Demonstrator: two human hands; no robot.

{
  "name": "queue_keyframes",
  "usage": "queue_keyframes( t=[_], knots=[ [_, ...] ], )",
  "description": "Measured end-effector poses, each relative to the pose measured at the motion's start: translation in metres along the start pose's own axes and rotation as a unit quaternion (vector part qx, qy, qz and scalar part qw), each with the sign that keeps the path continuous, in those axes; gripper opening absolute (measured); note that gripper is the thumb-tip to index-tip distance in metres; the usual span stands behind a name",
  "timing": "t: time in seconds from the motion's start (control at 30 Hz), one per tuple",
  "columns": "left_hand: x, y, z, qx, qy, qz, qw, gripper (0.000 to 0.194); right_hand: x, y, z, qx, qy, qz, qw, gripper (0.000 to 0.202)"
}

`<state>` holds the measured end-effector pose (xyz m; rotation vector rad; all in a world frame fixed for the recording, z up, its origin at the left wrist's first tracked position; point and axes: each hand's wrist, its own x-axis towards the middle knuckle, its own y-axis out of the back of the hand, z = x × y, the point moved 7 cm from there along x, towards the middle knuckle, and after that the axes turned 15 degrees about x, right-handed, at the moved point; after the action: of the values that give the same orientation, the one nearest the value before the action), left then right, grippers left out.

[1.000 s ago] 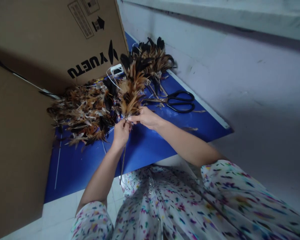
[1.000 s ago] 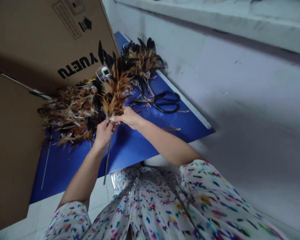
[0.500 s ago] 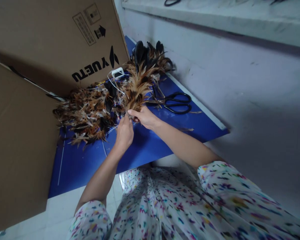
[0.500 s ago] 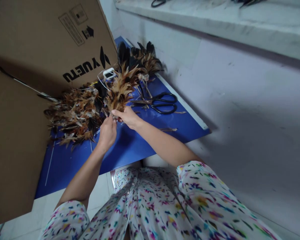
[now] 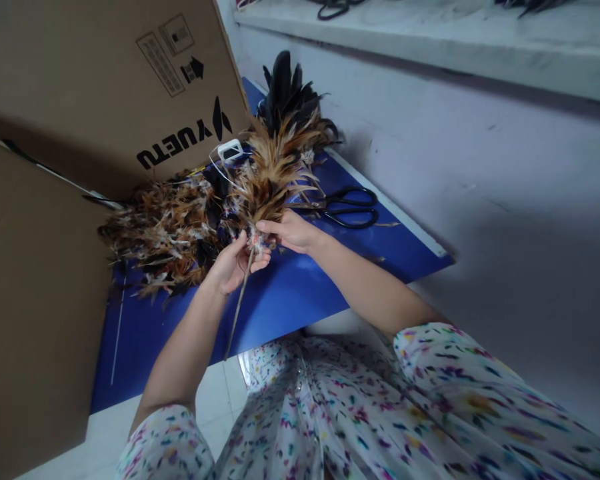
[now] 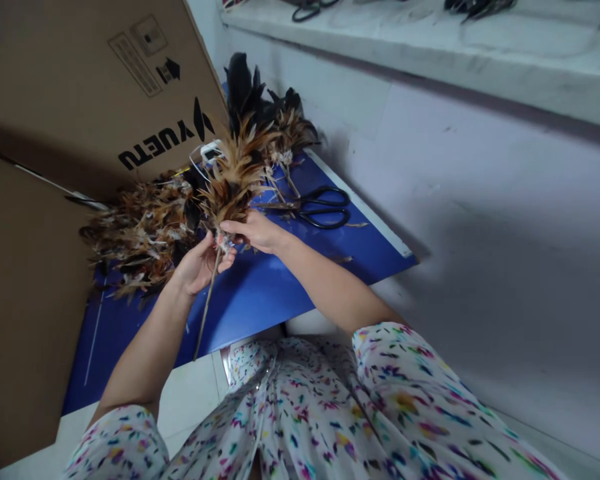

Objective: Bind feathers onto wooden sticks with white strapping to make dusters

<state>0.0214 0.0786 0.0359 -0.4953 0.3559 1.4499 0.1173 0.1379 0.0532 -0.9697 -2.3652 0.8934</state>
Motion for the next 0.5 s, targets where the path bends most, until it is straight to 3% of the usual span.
queue_keyframes(
  t=[0.3,0.5],
  knots=[
    [0.001,-0.011,-0.007,-0.045,0.033,-0.064,0.996,0.042,0.001,0.005,0.005,0.000,-0.032,-0.043,0.999,0.037],
    [0.010,-0.010,-0.014,-0.040,0.021,-0.106,0.993,0.048,0.002,0.011,0.007,-0.026,-0.018,-0.044,0.999,0.033]
  ],
)
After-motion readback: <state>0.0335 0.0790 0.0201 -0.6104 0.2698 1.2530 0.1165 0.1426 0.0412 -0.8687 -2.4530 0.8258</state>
